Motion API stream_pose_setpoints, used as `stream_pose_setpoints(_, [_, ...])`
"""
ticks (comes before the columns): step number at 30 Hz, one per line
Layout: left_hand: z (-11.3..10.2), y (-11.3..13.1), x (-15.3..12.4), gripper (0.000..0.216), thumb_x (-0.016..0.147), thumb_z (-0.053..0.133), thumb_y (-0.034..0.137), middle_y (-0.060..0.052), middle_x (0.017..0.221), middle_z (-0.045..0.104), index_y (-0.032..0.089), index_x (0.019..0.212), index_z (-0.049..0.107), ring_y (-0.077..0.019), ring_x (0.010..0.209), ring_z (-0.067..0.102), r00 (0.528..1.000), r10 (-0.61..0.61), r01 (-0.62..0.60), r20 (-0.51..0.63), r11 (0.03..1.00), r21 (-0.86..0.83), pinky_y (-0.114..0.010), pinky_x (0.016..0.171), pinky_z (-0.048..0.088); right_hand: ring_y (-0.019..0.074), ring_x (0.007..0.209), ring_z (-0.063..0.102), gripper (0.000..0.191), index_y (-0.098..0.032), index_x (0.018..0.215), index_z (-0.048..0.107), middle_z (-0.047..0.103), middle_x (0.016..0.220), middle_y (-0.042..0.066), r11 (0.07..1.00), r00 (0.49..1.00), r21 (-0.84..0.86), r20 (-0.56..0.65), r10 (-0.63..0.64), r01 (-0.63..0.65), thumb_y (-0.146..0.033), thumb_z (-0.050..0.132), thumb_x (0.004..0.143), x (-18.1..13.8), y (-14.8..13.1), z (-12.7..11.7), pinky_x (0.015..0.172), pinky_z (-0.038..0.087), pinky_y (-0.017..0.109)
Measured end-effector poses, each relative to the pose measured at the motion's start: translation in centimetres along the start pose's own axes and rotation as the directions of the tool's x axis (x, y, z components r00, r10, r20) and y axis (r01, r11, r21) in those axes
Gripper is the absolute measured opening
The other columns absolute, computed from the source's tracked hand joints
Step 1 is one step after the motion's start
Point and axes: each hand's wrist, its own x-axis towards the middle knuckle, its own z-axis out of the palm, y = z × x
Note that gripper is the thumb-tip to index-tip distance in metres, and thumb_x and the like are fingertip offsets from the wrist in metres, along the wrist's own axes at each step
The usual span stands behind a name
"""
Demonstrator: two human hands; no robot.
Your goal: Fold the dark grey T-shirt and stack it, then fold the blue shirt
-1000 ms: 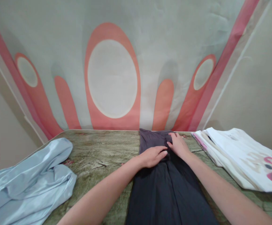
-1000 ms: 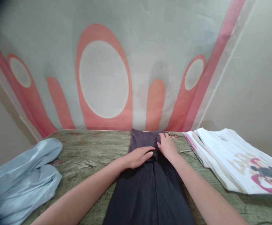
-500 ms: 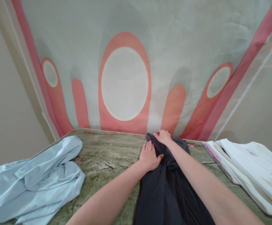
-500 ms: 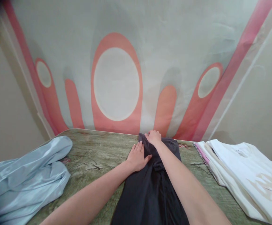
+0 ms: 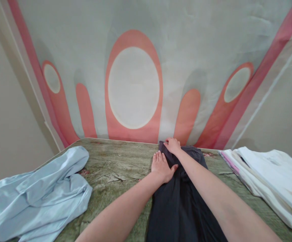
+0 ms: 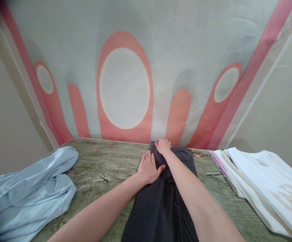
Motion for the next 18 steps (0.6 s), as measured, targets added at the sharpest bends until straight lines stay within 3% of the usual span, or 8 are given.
stream_pose_setpoints(3, [-0.1,0.1,0.0,0.094,0.079,0.014,0.069,-0.023,0.144,0.015,-0.006,0.137,0.021,-0.0347,0.133,0.010,1.000,-0.009,0.009,0.003,1.000,0.000,-0.045,0.109,0.007,0.0247,0.115,0.046,0.034,-0.015,0.115,0.055,0.055,0.121,0.014,0.982,0.984,0.072,0.034,-0.177,0.174,-0.028,0.041,0.087,-1.4,-1.2,-0.5,0.097,0.031,0.042])
stream_pose_setpoints(8, [0.2,0.0,0.1,0.091,0.079,0.014,0.068,-0.019,0.143,0.023,0.000,0.138,0.025,-0.0355,0.133,0.009,0.999,0.020,-0.020,0.028,1.000,0.023,-0.048,0.108,0.003,0.0167,0.122,0.041,0.045,-0.021,0.130,0.044,0.045,0.134,0.005,0.880,0.871,0.219,0.175,-0.460,0.421,-0.038,0.040,0.088,-4.4,-1.7,-0.7,0.101,0.031,0.030])
stream_pose_setpoints(12, [0.5,-0.1,0.3,0.094,0.077,0.014,0.070,-0.018,0.144,0.020,0.001,0.139,0.022,-0.0347,0.133,0.011,1.000,0.009,-0.009,-0.007,1.000,0.010,-0.048,0.108,0.006,0.0187,0.132,0.023,0.053,-0.023,0.135,0.037,0.033,0.142,0.003,0.887,0.830,0.174,0.314,-0.462,0.428,-0.049,0.031,0.089,-5.1,1.6,-1.2,0.109,0.015,0.038])
stream_pose_setpoints(15, [0.4,0.0,0.2,0.097,0.076,0.016,0.071,-0.022,0.144,0.016,-0.004,0.138,0.022,-0.0352,0.133,0.011,1.000,-0.013,0.013,-0.006,1.000,0.012,-0.047,0.108,0.008,0.0196,0.135,0.014,0.054,-0.027,0.136,0.034,0.030,0.143,0.000,0.911,0.874,0.010,0.277,-0.399,0.413,-0.052,0.031,0.088,-4.6,4.6,-2.0,0.109,0.003,0.044])
stream_pose_setpoints(18, [0.1,-0.1,0.1,0.097,0.077,0.016,0.071,-0.023,0.143,0.017,-0.004,0.137,0.022,-0.0351,0.133,0.011,1.000,-0.021,0.021,-0.008,1.000,0.018,-0.046,0.108,0.008,0.0198,0.134,0.015,0.052,-0.026,0.135,0.035,0.032,0.143,0.003,0.927,0.923,-0.096,0.177,-0.342,0.362,-0.048,0.033,0.089,-4.1,6.5,-2.5,0.109,0.004,0.045])
